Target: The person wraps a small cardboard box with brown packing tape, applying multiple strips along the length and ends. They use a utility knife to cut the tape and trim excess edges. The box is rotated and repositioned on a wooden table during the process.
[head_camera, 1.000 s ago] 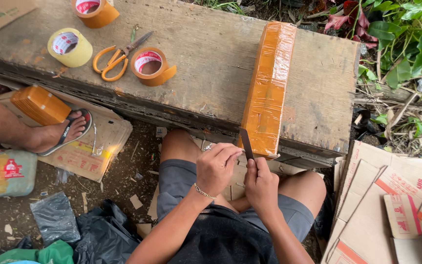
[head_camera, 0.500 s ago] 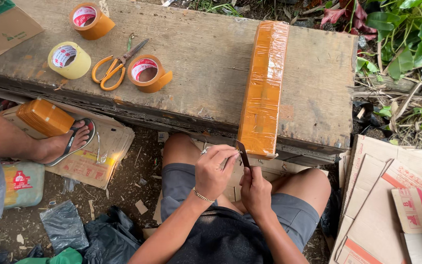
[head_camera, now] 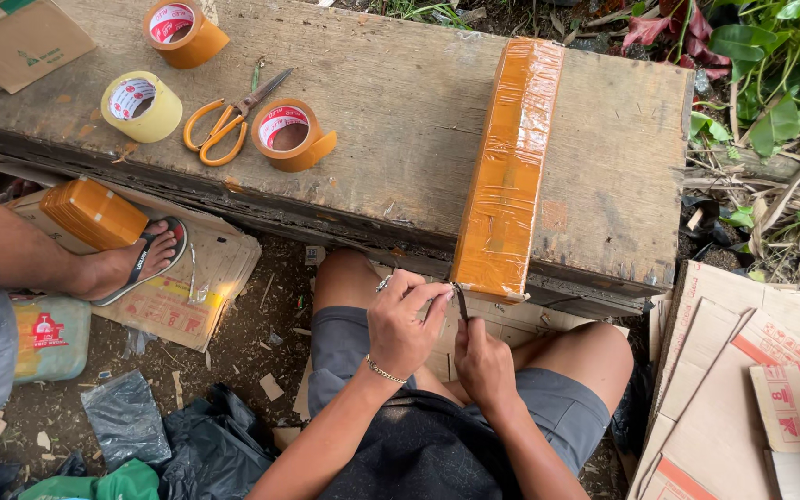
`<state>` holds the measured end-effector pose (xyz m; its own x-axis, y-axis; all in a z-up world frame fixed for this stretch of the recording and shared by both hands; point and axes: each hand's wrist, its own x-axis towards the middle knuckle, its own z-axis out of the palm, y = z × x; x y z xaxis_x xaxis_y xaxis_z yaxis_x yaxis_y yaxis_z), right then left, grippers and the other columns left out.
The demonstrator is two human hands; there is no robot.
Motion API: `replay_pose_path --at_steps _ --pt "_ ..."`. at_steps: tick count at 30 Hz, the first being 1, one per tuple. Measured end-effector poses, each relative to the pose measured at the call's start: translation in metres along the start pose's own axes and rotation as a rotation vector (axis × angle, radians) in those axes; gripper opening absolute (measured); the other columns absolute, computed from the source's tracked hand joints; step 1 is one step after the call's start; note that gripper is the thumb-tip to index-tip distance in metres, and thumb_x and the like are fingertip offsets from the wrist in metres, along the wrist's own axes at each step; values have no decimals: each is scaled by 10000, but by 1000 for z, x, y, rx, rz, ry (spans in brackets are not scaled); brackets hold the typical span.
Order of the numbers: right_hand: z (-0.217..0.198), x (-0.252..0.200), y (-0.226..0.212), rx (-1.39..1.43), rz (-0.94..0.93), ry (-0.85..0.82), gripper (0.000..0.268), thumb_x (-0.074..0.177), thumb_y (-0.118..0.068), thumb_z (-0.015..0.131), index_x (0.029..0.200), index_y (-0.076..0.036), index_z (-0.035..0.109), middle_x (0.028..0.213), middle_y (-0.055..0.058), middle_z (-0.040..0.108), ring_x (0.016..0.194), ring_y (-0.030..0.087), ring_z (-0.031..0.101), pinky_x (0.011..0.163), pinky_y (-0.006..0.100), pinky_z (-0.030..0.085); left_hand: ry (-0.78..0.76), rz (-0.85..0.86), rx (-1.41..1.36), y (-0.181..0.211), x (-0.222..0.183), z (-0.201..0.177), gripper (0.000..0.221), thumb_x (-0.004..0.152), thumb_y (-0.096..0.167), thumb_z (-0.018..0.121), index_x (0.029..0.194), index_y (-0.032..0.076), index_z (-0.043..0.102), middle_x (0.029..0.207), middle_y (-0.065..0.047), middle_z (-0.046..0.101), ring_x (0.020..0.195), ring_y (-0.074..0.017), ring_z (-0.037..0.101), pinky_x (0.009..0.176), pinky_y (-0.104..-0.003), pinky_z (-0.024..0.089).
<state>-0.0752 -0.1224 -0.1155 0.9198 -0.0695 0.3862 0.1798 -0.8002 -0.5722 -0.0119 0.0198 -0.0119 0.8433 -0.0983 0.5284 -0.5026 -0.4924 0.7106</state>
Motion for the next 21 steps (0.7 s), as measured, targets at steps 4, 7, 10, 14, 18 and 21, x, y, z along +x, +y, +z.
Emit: replay_pose_path --at_steps 4,7,10,14,18,21 --pt "-8 -8 2 87 77 -71 154 982 -115 605 908 -29 500 608 184 630 537 406 625 479 495 482 20 2 -22 -1 0 0 132 847 55 804 957 102 749 891 -29 625 796 -226 641 695 -357 520" --pt "-11 1 -6 120 126 -70 142 989 -121 602 916 -31 521 564 168 630 512 389 636 465 489 488 13 80 15 -3 3 0 130 838 55 807 944 92 742 883 -38 617 795 -239 640 688 -359 516" --pt "-10 21 -16 6 84 -30 175 1000 -141 619 890 -38 529 545 192 603 488 393 619 457 496 475 19 84 3 -3 3 -1 121 840 51 798 933 97 737 899 -28 639 813 -235 650 711 -361 522" --pt "-11 37 -26 4 31 11 151 1006 -130 600 920 -27 531 565 187 613 486 380 620 458 488 480 14 71 2 -1 4 -5 116 841 55 793 932 101 738 896 -33 635 827 -236 650 721 -362 533" --pt "-4 36 -18 -1 58 -6 118 996 -125 602 950 -29 550 561 198 620 484 388 624 452 498 482 3 71 0 -1 6 -5 108 847 57 789 934 96 737 897 -34 644 829 -240 650 725 -364 532" --pt "6 24 -1 87 45 -63 143 1011 -145 584 951 -32 520 592 223 610 537 415 624 488 513 483 10 65 0 -4 3 -5 106 849 49 782 934 91 735 905 -38 656 828 -251 648 731 -369 527"
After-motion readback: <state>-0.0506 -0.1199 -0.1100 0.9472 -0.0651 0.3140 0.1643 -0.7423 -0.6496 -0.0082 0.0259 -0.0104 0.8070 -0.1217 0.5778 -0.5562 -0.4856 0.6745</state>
